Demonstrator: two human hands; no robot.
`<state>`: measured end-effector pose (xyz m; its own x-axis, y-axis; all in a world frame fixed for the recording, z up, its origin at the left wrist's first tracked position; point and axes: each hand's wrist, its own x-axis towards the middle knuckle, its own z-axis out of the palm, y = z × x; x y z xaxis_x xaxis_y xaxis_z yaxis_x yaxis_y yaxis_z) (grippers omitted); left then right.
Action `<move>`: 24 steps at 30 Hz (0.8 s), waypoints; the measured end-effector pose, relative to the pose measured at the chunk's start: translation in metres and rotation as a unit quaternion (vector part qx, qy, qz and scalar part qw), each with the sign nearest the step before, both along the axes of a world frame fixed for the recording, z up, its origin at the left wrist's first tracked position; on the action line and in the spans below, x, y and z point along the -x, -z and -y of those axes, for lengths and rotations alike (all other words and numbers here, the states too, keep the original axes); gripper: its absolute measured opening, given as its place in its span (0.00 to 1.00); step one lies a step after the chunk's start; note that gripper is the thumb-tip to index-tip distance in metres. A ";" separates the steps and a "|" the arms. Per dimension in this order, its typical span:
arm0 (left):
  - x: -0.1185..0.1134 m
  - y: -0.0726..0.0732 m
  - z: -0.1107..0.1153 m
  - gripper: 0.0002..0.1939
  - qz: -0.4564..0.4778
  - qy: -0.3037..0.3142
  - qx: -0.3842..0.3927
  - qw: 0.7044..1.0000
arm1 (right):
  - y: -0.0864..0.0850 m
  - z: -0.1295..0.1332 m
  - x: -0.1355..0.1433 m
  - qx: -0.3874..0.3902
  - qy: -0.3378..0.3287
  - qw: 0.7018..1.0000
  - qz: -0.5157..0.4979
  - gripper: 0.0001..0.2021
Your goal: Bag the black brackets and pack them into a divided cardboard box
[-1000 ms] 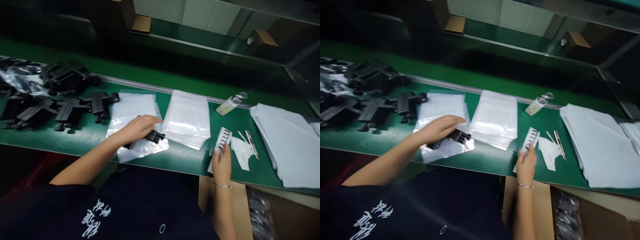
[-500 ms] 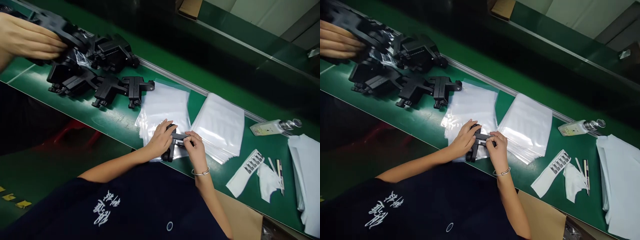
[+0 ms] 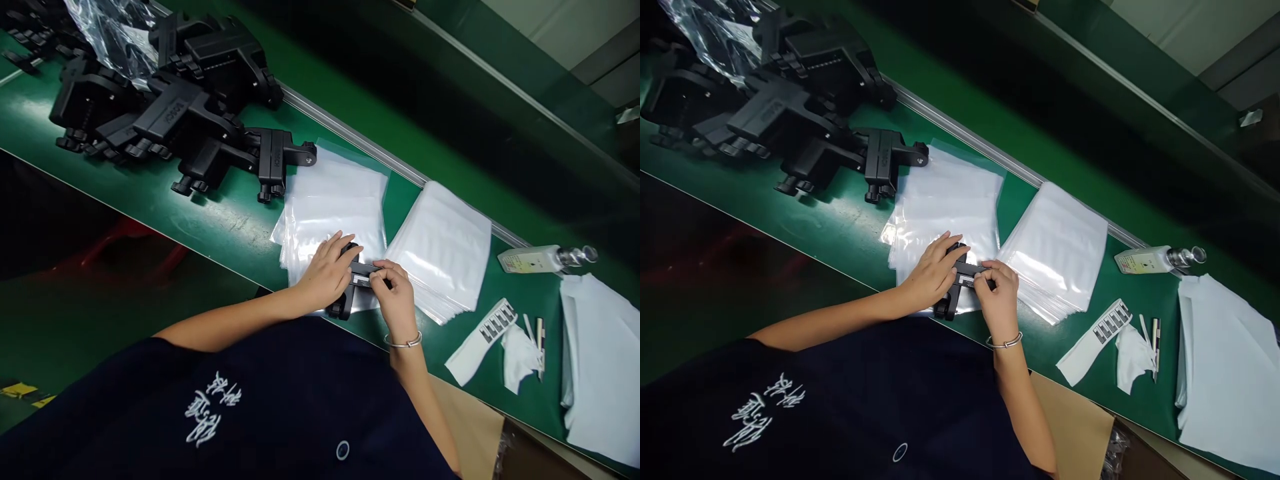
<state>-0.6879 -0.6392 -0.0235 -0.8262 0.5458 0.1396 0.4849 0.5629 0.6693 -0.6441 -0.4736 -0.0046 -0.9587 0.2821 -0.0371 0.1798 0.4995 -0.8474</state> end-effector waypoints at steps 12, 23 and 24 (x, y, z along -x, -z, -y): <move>0.001 0.002 0.010 0.22 -0.038 0.030 -0.085 0.995 | -0.004 0.008 -0.002 -0.085 -0.006 0.996 -0.017 0.09; 0.035 -0.033 0.018 0.16 -0.049 0.288 0.044 0.955 | -0.006 -0.044 -0.029 -0.134 -0.107 0.985 -0.020 0.22; 0.036 -0.036 0.012 0.15 -0.055 0.303 0.053 0.950 | -0.003 -0.046 -0.031 -0.159 -0.129 0.979 -0.011 0.24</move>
<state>-0.7235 -0.6511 0.0127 -0.3400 0.9321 0.1246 0.8051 0.2200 0.5509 -0.6134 -0.4277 -0.0012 -0.9991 0.0244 0.0356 -0.0042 0.7652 -0.6438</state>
